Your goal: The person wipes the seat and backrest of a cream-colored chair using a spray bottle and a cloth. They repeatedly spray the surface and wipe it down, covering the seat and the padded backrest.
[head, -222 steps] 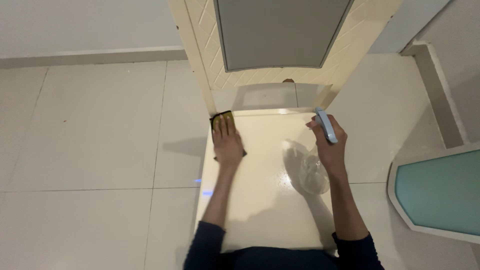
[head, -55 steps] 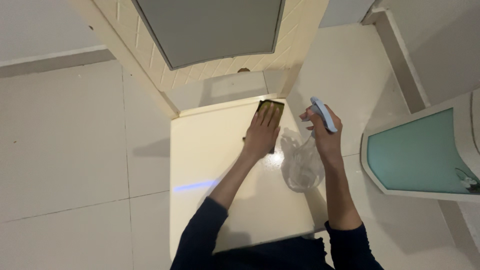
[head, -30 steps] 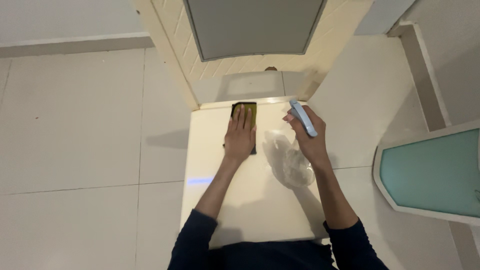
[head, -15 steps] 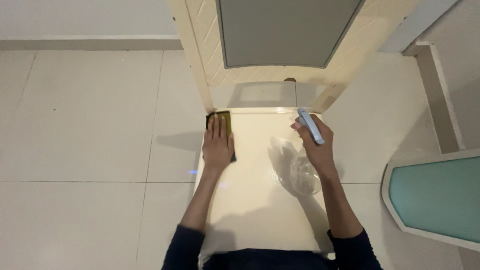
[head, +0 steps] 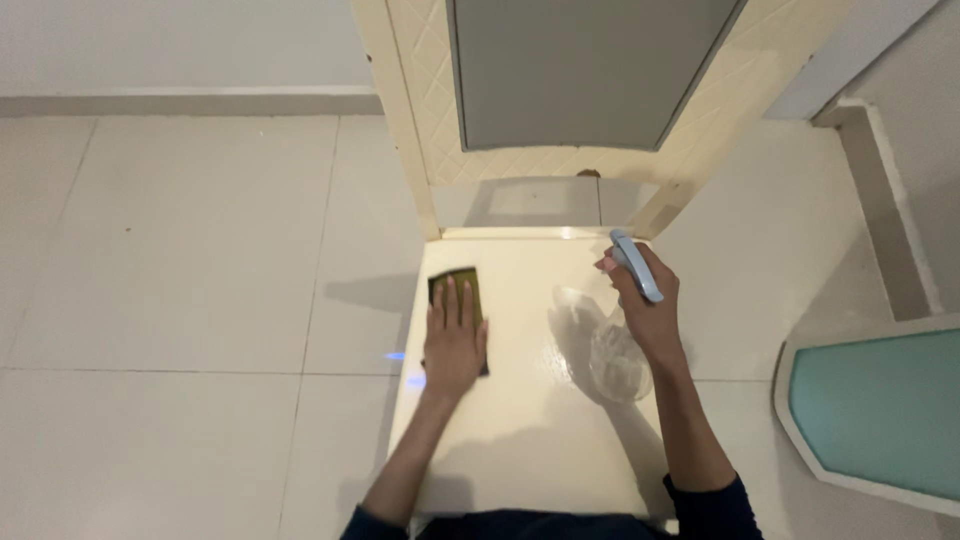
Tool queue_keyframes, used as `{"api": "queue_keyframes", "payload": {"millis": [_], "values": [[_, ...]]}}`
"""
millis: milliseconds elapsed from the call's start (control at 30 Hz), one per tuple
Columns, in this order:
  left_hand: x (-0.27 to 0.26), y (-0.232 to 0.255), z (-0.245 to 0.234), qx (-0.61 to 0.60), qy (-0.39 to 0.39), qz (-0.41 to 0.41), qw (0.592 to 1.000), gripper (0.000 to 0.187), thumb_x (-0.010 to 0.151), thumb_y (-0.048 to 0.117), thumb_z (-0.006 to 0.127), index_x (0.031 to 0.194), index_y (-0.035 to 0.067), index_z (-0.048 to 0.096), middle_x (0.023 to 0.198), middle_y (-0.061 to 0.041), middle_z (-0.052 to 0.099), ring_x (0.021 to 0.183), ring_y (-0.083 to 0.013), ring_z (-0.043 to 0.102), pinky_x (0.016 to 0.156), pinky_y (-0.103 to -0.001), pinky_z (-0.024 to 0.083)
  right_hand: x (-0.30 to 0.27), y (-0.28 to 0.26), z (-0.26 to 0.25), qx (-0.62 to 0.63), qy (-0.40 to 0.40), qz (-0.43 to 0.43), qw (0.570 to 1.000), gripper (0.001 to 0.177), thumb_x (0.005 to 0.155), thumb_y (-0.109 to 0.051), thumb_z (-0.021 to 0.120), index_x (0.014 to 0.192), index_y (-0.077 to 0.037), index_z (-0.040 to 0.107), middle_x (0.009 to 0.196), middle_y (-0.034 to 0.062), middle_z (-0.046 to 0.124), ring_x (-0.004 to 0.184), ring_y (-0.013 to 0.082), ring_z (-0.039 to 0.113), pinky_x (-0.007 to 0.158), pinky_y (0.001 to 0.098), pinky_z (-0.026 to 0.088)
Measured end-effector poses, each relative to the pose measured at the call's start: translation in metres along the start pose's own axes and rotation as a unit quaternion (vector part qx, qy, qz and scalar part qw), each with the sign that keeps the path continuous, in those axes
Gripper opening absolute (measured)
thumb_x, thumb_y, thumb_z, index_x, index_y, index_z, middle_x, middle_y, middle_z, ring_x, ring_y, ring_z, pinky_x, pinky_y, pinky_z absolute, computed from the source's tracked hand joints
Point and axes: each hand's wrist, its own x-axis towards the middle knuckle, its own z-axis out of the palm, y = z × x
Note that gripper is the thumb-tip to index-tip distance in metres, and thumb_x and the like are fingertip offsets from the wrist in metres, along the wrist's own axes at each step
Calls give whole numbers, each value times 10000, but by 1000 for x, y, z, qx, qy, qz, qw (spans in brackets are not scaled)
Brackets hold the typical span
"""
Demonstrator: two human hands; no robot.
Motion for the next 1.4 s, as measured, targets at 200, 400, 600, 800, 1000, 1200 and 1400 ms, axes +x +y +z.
{"api": "queue_keyframes", "payload": {"millis": [200,400,600,800,1000,1200,1400], "values": [[-1,1,-10,-21,-11,-7,1000,687,1031,415,423,1561,-12,326,1642,-273,233,1529,-432,190,1203,-543,233,7,-2,7,-23,0,38,999,268,963,-237,662,1091,-7,713,903,87,777,818,145,707,702,295,561],[54,-25,6,-18,15,35,999,672,1026,424,443,1558,23,355,1644,-218,279,1526,-395,224,1219,-508,242,10,-2,9,-40,3,31,999,273,952,-229,655,1083,3,715,923,100,777,862,159,739,725,299,579],[100,-29,26,-39,16,37,998,650,1042,439,446,1577,76,376,1637,-157,347,1533,-337,279,1239,-481,260,11,0,11,-4,2,40,999,304,947,-245,646,1117,1,701,931,99,766,903,134,744,725,295,579],[86,-19,28,-27,38,36,998,650,1060,443,424,1572,47,363,1647,-187,318,1536,-352,264,1223,-496,250,9,0,9,-38,19,43,998,285,961,-246,661,1087,4,716,904,90,777,825,149,719,708,291,565],[45,-1,19,-15,-7,37,999,649,1075,432,357,1575,20,324,1662,-220,247,1551,-359,196,1238,-491,213,11,0,8,-17,22,26,999,297,954,-230,645,1125,6,702,931,100,771,877,152,729,721,301,580],[2,32,12,-9,-35,60,998,706,1056,417,370,1571,-46,234,1649,-247,192,1540,-372,153,1216,-506,177,12,3,8,-27,19,40,999,291,968,-228,639,1125,10,702,930,106,777,901,165,747,737,317,590],[18,35,15,-69,-52,68,994,721,1064,397,397,1569,-91,238,1663,-260,205,1560,-353,184,1248,-495,175,10,4,7,-25,16,29,999,296,975,-234,639,1130,9,702,941,105,775,903,164,750,738,320,592]]}}
